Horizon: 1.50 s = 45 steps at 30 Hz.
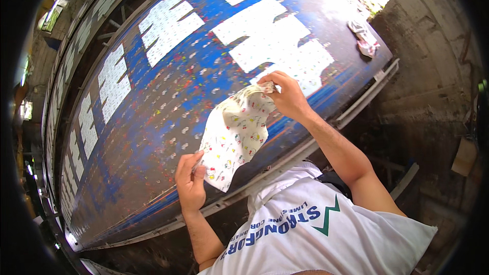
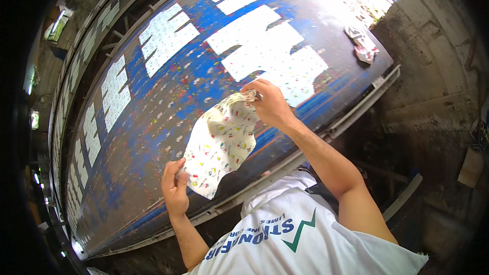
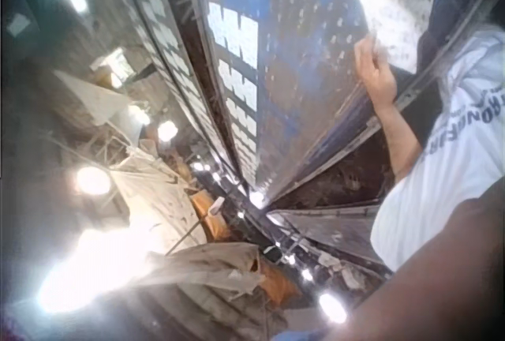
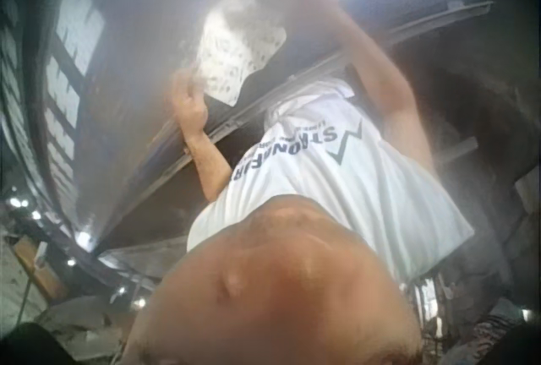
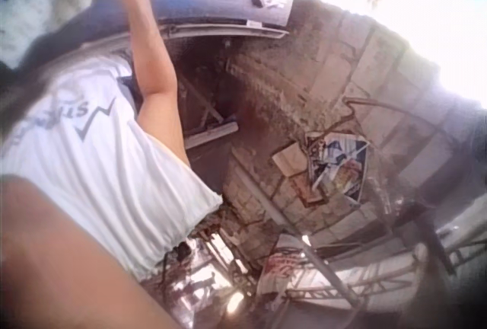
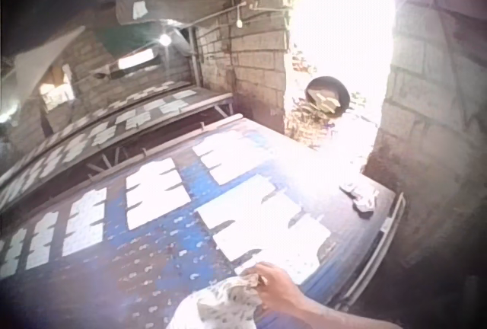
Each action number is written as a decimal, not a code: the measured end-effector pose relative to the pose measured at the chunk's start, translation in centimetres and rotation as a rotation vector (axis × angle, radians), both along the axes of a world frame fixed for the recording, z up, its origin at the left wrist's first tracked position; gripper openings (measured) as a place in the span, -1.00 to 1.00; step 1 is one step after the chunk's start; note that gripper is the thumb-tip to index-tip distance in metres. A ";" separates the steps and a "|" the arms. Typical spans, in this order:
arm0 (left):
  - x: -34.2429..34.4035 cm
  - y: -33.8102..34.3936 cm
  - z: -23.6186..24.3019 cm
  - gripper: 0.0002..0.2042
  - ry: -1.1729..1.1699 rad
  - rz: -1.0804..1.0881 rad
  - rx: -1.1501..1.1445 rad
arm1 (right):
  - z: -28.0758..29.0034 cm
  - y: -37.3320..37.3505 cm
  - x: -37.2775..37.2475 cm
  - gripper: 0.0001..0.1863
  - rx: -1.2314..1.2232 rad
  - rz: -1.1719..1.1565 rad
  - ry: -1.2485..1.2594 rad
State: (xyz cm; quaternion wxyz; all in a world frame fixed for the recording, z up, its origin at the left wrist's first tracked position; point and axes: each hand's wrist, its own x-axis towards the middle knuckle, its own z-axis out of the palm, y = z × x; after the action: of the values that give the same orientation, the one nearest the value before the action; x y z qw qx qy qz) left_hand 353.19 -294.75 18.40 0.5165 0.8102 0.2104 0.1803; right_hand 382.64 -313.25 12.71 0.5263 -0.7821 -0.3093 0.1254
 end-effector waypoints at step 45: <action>32.4 -23.9 -5.4 -0.86 0.017 -0.117 -0.370 | -1.5 -29.3 30.1 -0.63 -0.076 -0.062 0.193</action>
State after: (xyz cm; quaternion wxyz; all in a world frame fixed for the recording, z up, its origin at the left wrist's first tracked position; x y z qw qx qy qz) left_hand 385.61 -318.69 13.03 0.6643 0.7139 0.1970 0.1013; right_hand 412.74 -342.51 11.17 0.5271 -0.7951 -0.2277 0.1953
